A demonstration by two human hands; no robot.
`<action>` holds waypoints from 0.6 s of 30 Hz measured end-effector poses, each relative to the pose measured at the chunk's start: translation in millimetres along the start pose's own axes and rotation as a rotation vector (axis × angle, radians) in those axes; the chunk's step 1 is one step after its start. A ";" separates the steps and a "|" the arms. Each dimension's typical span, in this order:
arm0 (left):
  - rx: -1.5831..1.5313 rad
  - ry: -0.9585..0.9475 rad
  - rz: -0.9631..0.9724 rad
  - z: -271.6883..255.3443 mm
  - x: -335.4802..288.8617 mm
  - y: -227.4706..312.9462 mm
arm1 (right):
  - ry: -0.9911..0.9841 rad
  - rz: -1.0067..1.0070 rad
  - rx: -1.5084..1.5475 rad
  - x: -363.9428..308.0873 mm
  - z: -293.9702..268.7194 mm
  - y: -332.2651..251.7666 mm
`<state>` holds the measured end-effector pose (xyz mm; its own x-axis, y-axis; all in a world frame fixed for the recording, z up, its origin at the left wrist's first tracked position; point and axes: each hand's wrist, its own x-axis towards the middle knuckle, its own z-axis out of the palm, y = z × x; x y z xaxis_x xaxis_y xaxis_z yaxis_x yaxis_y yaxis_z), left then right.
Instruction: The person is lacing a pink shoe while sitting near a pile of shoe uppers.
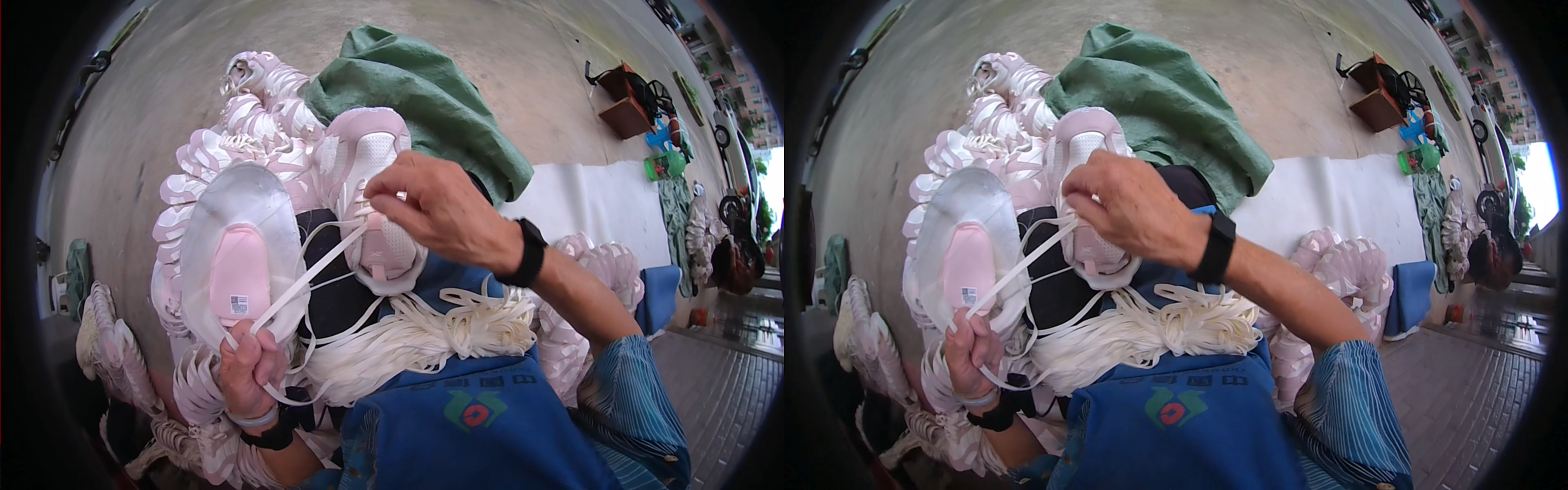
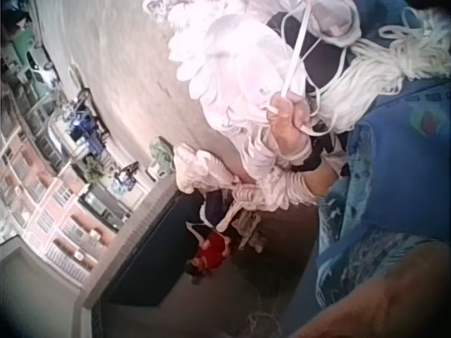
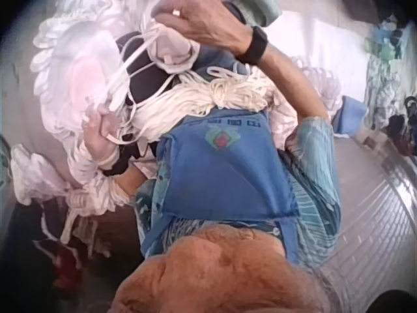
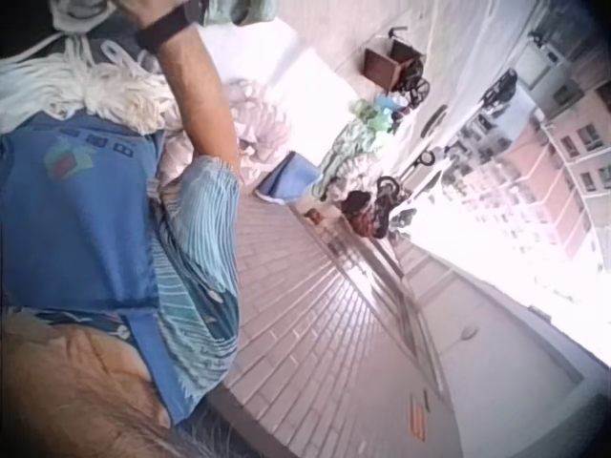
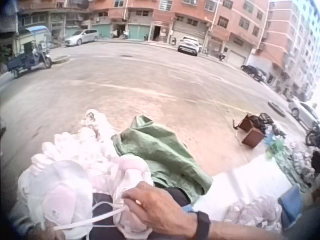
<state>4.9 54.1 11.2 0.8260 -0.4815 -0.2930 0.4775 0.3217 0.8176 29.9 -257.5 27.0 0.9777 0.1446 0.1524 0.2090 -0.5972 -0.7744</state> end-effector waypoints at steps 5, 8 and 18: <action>0.026 0.012 0.116 -1.5 -3.9 9.7 | -0.160 -0.069 -0.220 18.4 30.6 19.6; -0.019 0.011 0.129 -4.6 -4.5 18.1 | -0.388 -0.125 -0.262 26.9 40.3 19.5; -0.206 0.028 0.271 -15.5 -6.0 31.6 | -0.545 0.202 0.667 36.7 17.3 31.0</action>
<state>19.7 79.7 31.1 0.9377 -0.3343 -0.0951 0.2879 0.5939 0.7513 72.0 -257.0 -2.1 0.8130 0.5438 -0.2081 -0.1885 -0.0923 -0.9777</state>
